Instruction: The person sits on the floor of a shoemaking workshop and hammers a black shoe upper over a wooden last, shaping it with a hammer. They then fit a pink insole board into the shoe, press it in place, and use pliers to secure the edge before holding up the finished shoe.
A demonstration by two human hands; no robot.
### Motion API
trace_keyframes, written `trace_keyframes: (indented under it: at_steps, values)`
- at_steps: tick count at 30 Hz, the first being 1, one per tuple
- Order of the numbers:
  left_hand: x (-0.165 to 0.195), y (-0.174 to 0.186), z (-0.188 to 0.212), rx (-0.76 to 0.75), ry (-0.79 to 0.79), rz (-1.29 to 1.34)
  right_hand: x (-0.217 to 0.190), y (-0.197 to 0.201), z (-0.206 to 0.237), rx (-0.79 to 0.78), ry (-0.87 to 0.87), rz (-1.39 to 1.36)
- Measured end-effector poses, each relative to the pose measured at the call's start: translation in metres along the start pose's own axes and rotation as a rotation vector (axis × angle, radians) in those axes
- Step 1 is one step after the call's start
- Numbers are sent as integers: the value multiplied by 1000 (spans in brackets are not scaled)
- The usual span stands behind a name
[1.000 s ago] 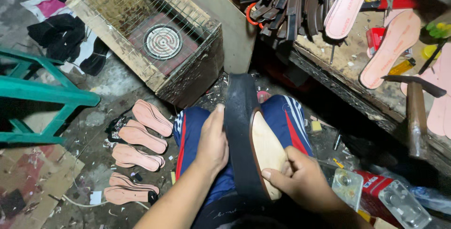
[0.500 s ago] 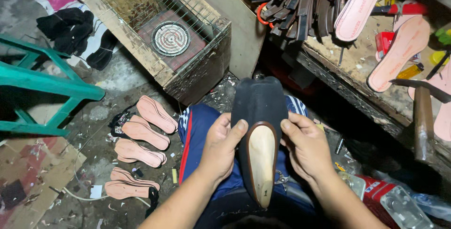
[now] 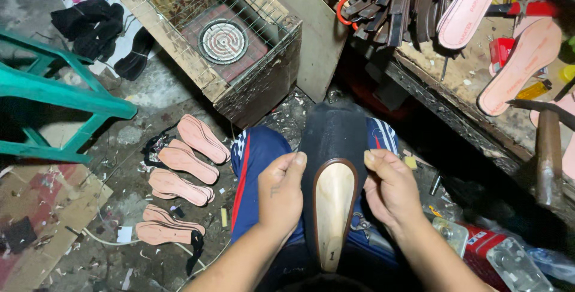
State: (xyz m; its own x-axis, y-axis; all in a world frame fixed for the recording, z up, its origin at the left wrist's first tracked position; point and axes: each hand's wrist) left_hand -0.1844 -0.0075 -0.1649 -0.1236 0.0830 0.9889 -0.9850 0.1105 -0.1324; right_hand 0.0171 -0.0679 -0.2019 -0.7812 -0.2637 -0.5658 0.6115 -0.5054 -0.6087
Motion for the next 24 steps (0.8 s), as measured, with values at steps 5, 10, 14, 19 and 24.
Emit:
trace_keyframes:
  at_steps: [5,10,14,19,24]
  values:
    - [-18,4,-10,-11,59,327,-2,8,-13,-173,-136,-26]
    - [-21,2,-18,-119,148,600,-12,19,-26,-304,-224,88]
    - [-34,2,-14,-162,127,563,-12,22,-28,-252,-231,105]
    - [-53,15,-8,-142,-14,302,-13,22,-23,-290,-199,101]
    - [-50,21,-11,-462,309,844,-21,20,-26,-327,-237,135]
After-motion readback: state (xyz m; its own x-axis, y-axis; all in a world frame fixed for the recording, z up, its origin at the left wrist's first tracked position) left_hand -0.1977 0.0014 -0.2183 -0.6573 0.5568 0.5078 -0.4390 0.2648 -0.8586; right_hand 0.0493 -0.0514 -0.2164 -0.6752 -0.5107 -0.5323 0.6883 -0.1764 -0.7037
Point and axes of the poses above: each hand's wrist, its own z-axis away from the middle knuckle, its own y-axis out of the back of the hand, x = y × z, and after that the axes turned 15 degrees about -y, right-handed
